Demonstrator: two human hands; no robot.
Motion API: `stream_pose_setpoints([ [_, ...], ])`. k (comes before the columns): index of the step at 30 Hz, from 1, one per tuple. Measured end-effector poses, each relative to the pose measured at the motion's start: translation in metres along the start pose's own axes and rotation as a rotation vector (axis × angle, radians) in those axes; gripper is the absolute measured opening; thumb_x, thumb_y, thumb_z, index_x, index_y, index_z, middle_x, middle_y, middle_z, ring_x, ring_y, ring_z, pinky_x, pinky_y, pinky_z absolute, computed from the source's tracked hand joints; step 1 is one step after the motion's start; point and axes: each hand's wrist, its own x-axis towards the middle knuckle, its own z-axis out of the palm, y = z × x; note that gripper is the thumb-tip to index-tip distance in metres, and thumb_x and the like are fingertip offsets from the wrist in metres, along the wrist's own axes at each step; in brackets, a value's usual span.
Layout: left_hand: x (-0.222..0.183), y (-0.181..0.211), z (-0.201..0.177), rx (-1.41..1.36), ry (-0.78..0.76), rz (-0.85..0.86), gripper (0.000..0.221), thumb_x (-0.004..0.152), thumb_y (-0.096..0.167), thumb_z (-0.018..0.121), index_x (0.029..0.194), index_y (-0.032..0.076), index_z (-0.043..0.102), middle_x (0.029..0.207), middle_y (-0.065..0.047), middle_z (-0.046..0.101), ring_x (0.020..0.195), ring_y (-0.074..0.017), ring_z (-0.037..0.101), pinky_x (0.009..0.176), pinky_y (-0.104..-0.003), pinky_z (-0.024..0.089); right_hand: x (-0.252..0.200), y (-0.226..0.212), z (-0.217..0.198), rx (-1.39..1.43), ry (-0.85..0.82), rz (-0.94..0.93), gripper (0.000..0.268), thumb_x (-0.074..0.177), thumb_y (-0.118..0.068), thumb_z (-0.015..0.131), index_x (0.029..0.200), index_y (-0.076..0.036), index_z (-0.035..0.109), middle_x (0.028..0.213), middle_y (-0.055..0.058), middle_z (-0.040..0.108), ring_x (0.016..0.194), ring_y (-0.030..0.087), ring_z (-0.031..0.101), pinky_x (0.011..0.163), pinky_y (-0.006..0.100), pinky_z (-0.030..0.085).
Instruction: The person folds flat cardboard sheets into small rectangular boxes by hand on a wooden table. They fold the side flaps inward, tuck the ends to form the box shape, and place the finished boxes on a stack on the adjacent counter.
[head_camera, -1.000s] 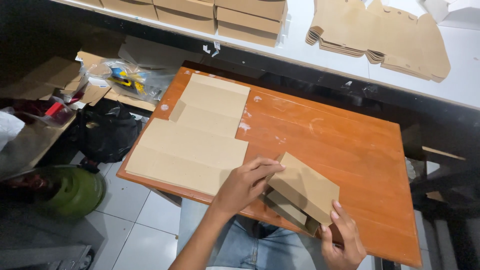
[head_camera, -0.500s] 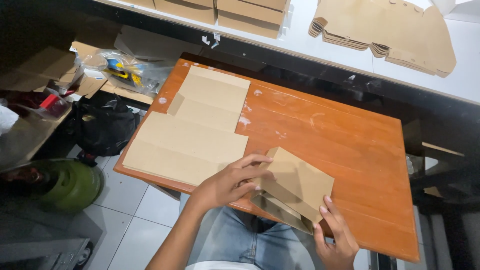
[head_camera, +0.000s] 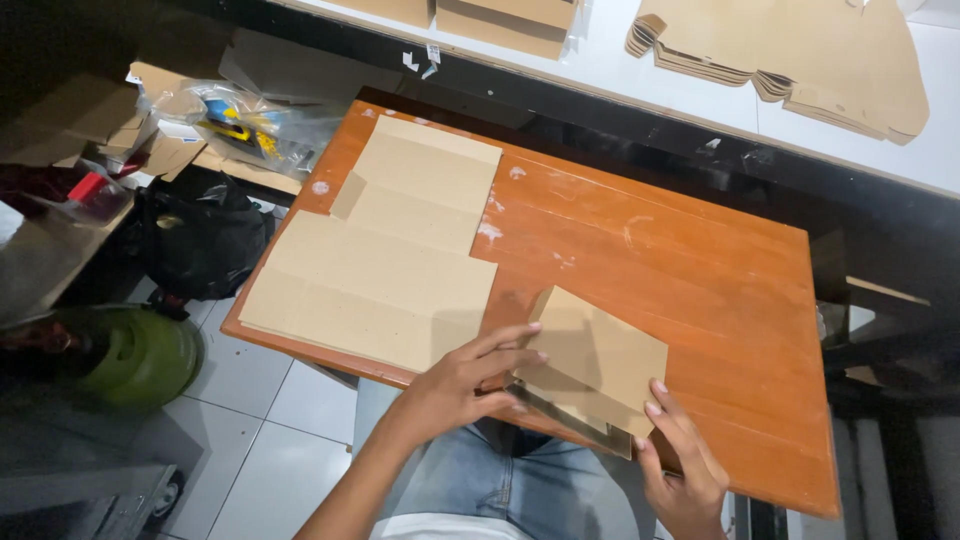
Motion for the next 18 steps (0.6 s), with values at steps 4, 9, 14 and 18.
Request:
stream_pose_setpoints([
  [4, 0.004, -0.009, 0.014, 0.134, 0.221, 0.137, 0.045, 0.09, -0.004, 0.063, 0.131, 0.014, 0.064, 0.15, -0.005, 0.052, 0.114, -0.0224, 0.066, 0.084, -0.033, 0.051, 0.0, 0.001, -0.002, -0.001, -0.036, -0.02, 0.033, 0.094, -0.001, 0.066, 0.127, 0.0, 0.064, 0.138, 0.025, 0.065, 0.121, 0.034, 0.068, 0.104, 0.039, 0.056],
  [9, 0.009, -0.014, 0.022, 0.284, 0.346, 0.186, 0.046, 0.082, -0.009, 0.061, 0.121, 0.013, 0.069, 0.139, -0.002, 0.059, 0.091, -0.0177, 0.066, 0.065, -0.029, 0.049, -0.001, -0.003, -0.005, -0.085, -0.049, -0.034, 0.035, 0.095, 0.001, 0.067, 0.129, -0.005, 0.065, 0.14, 0.017, 0.066, 0.126, 0.035, 0.065, 0.109, 0.043, 0.053],
  [14, 0.004, -0.019, 0.027, 0.183, 0.38, 0.127, 0.045, 0.085, -0.013, 0.058, 0.123, 0.01, 0.067, 0.137, -0.006, 0.059, 0.09, -0.019, 0.067, 0.067, -0.028, 0.049, -0.005, -0.007, -0.008, -0.065, -0.077, -0.084, 0.038, 0.093, -0.002, 0.066, 0.131, -0.002, 0.062, 0.138, 0.023, 0.064, 0.127, 0.042, 0.066, 0.109, 0.049, 0.057],
  [18, 0.003, -0.021, 0.03, 0.218, 0.391, 0.178, 0.049, 0.084, -0.017, 0.059, 0.127, 0.005, 0.064, 0.136, -0.008, 0.058, 0.103, -0.0207, 0.074, 0.077, -0.029, 0.057, -0.009, -0.001, 0.003, -0.086, 0.033, -0.196, 0.031, 0.094, -0.008, 0.068, 0.123, 0.0, 0.065, 0.129, 0.025, 0.069, 0.115, 0.039, 0.071, 0.099, 0.042, 0.06],
])
